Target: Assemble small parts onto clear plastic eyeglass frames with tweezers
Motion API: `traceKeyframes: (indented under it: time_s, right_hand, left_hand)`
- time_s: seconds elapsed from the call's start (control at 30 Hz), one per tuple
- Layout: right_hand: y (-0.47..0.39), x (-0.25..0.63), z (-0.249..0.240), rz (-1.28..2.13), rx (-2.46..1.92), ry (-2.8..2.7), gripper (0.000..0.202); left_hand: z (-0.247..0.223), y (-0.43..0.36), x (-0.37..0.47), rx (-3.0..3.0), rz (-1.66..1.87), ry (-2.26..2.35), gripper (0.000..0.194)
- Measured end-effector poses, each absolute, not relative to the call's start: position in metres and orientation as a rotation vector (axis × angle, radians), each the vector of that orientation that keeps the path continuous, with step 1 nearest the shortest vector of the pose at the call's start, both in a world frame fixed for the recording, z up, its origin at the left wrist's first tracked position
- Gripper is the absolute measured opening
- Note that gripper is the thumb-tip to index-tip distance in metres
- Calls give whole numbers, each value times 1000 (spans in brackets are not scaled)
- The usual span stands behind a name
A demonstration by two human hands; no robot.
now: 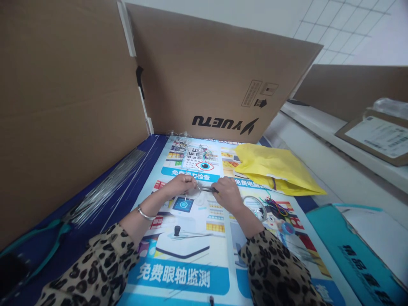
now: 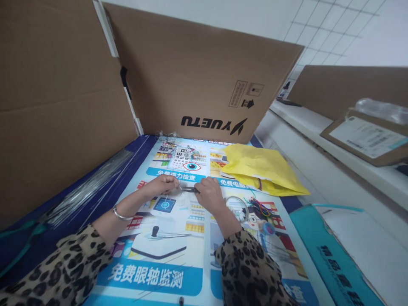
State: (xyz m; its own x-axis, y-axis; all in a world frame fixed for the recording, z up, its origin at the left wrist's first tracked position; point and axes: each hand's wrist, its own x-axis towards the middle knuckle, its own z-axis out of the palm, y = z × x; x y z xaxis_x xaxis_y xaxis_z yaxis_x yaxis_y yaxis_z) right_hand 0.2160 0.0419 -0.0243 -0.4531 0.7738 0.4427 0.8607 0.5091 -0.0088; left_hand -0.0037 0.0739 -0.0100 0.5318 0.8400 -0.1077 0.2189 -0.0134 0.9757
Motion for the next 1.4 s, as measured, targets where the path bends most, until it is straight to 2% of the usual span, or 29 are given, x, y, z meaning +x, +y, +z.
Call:
traceKeyframes:
  time_s: [0.23, 0.47, 0.77, 1.4]
  right_hand:
    - [44, 218, -28, -226, -1369, -2276, 14]
    - [43, 216, -30, -342, -1518, -2126, 15]
    - [38, 209, -24, -512, -1374, -2363, 14]
    - [35, 205, -18, -623, -1499, -2385, 15]
  left_hand:
    - [-11, 75, -4, 1533, 603, 937, 15]
    - [-6, 73, -5, 1530, 597, 933, 16]
    - [-2, 71, -4, 1544, 573, 934, 20]
    - [-13, 68, 3, 1510, 684, 843, 17]
